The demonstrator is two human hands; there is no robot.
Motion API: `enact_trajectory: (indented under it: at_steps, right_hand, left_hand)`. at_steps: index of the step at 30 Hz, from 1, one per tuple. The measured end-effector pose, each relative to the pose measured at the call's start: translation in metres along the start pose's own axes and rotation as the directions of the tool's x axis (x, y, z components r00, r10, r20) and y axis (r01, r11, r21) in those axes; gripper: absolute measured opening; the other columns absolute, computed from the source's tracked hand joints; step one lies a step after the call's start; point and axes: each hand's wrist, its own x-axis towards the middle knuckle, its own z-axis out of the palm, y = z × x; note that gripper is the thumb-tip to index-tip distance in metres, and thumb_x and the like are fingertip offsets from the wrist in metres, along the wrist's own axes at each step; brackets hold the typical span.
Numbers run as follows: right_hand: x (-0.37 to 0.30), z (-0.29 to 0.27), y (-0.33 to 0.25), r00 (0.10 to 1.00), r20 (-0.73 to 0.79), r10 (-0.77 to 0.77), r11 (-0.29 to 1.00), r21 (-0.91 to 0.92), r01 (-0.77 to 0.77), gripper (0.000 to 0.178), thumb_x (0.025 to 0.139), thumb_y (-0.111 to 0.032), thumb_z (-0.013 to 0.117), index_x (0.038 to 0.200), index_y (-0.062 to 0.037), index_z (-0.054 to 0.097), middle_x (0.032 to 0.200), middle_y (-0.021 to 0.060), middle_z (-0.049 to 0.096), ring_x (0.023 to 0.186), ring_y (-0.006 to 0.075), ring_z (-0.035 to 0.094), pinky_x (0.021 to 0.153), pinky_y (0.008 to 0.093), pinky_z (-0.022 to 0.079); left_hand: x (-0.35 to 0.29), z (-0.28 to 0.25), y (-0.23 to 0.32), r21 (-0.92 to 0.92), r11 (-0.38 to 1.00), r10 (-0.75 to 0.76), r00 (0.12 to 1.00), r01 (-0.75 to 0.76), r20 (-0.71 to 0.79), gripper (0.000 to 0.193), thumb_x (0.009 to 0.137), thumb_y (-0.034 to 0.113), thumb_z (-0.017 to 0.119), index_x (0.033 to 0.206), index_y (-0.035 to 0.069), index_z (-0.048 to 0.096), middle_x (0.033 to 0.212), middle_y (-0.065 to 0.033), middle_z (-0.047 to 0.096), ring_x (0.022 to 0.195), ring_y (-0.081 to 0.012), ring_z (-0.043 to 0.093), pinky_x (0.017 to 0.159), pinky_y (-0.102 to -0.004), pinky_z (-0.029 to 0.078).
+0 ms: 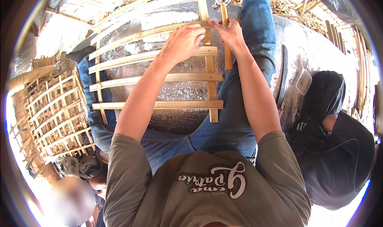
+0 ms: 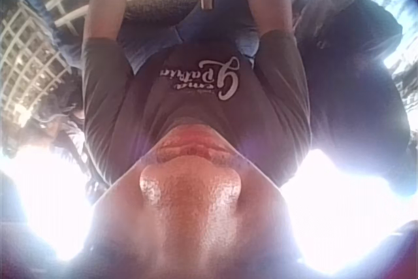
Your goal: The person sits on the ground and assembles a wooden lattice structure by hand. They place thin wooden slats across a frame and secure them using a hammer and nails.
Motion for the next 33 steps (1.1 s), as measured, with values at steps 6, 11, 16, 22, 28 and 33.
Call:
enact_trajectory:
  at_steps: [6,11,16,22,28,33]
  right_hand:
    - [0.006,0.005,0.009,0.996,-0.06,-0.065,0.998,-0.029,0.063,0.062,0.074,-0.06,0.082,0.078,-0.0025,0.058,0.066,0.0073,0.061,0.06,0.0143,0.06,0.055,0.0315,0.05]
    - [0.003,0.004,0.007,0.993,-0.06,-0.101,0.994,-0.042,0.098,0.065,0.072,-0.061,0.082,0.08,-0.0008,0.06,0.068,0.0091,0.063,0.059,0.0157,0.06,0.054,0.0326,0.051]
    - [0.001,0.004,0.003,0.997,-0.05,-0.058,0.996,-0.065,0.054,0.067,0.072,-0.062,0.082,0.082,0.0004,0.061,0.068,0.0096,0.063,0.061,0.0163,0.061,0.056,0.0327,0.051]
    - [0.001,0.003,0.004,0.998,-0.06,-0.03,1.0,-0.001,0.03,0.064,0.072,-0.06,0.083,0.083,-0.0005,0.062,0.068,0.0091,0.063,0.059,0.016,0.06,0.055,0.0325,0.05]
    - [0.001,0.003,0.007,0.999,-0.044,-0.028,0.999,-0.045,0.026,0.072,0.071,-0.061,0.081,0.089,0.0055,0.064,0.083,0.0222,0.069,0.079,0.0309,0.071,0.073,0.0407,0.056]
    - [-0.001,0.002,0.003,0.998,-0.049,-0.036,0.998,-0.051,0.033,0.069,0.071,-0.06,0.081,0.089,0.005,0.065,0.082,0.0209,0.069,0.078,0.0301,0.07,0.072,0.0398,0.055]
  left_hand:
    - [0.002,0.004,0.0,-0.072,0.993,-0.087,0.995,0.09,0.043,0.008,0.093,0.008,0.058,0.095,0.001,0.063,0.092,-0.0134,0.066,0.08,-0.0354,0.064,0.073,-0.0458,0.052]
    - [0.004,0.004,-0.002,-0.213,0.977,-0.034,0.996,0.017,-0.078,0.004,0.091,0.003,0.061,0.091,0.0,0.063,0.085,-0.0138,0.066,0.068,-0.0298,0.061,0.067,-0.041,0.05]
    - [0.01,-0.032,0.016,-0.327,0.945,-0.034,0.99,-0.012,-0.136,0.006,0.092,0.007,0.065,0.091,0.001,0.066,0.078,-0.0074,0.065,0.062,-0.0157,0.059,0.059,-0.0315,0.048]
    - [0.034,-0.127,-0.028,-0.338,0.939,-0.22,0.862,0.061,-0.456,0.021,0.092,0.011,0.068,0.113,0.006,0.067,0.106,-0.0093,0.07,0.084,-0.0126,0.065,0.076,-0.0281,0.052]
    - [0.037,-0.134,-0.103,0.57,0.627,-0.027,0.746,0.531,-0.665,0.058,0.091,0.03,0.069,0.14,0.008,0.047,0.136,-0.0199,0.054,0.123,-0.0278,0.056,0.103,-0.0416,0.046]
    - [0.01,-0.076,-0.101,0.126,0.864,-0.447,0.857,0.488,-0.256,0.055,0.096,0.034,0.061,0.144,0.012,0.048,0.144,-0.0129,0.052,0.138,-0.0343,0.044,0.112,-0.0595,0.036]
